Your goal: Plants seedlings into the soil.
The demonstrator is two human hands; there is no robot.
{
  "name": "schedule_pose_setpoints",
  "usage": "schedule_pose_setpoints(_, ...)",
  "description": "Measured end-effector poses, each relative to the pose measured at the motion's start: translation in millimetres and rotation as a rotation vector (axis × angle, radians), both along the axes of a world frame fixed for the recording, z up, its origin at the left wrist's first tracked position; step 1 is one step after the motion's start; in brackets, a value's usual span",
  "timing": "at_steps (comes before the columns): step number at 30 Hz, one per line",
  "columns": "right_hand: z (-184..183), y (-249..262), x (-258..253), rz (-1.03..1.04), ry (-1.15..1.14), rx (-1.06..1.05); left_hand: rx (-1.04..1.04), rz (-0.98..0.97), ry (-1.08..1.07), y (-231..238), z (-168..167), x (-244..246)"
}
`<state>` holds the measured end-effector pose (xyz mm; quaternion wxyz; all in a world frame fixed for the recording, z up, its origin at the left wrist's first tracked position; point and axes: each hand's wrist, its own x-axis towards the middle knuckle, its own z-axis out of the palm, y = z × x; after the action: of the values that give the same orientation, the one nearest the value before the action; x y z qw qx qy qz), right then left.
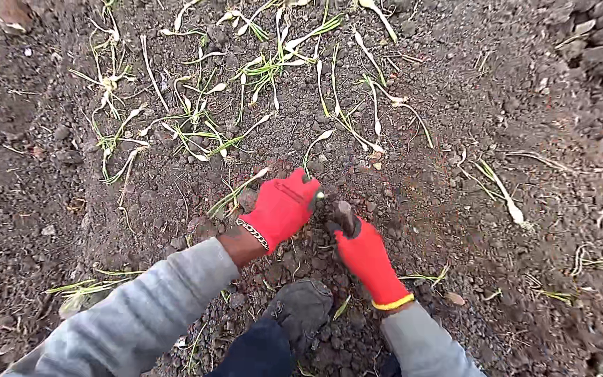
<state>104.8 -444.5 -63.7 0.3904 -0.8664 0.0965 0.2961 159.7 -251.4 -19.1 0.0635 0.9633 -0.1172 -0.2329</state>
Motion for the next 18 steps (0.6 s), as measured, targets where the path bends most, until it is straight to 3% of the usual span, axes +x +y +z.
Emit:
schedule_pose_setpoints(3,64.2,-50.4,-18.6,-0.148,-0.159,0.008,0.05,-0.291,0.428,-44.2,-47.0,-21.8)
schedule_pose_setpoints(5,81.6,-80.8,-24.2,-0.169,-0.279,-0.012,-0.056,-0.303,0.373,-39.3,-52.0,-15.2)
schedule_pose_setpoints(7,64.9,-96.8,-31.0,-0.106,-0.185,-0.086,-0.136,-0.146,0.141,-18.8,-37.0,1.1)
schedule_pose_setpoints(10,34.6,-102.9,-6.5,-0.017,0.074,-0.117,-0.008,0.236,-0.022,0.3,-30.6,68.0)
schedule_pose_setpoints(12,63.3,-109.8,22.7,-0.01,0.02,-0.098,0.046,0.395,0.042,-0.5,-51.6,99.7)
schedule_pose_setpoints(14,118.4,-120.4,49.0,-0.078,-0.19,0.002,-0.023,0.44,0.061,-2.9,-64.1,108.2)
schedule_pose_setpoints(16,165.8,-124.5,76.3,-0.188,-0.42,0.197,-0.143,0.459,0.006,4.1,-58.3,102.7)
schedule_pose_setpoints(18,177.4,-112.4,98.5,-0.269,-0.534,0.337,-0.239,0.446,-0.071,12.6,-31.2,100.1)
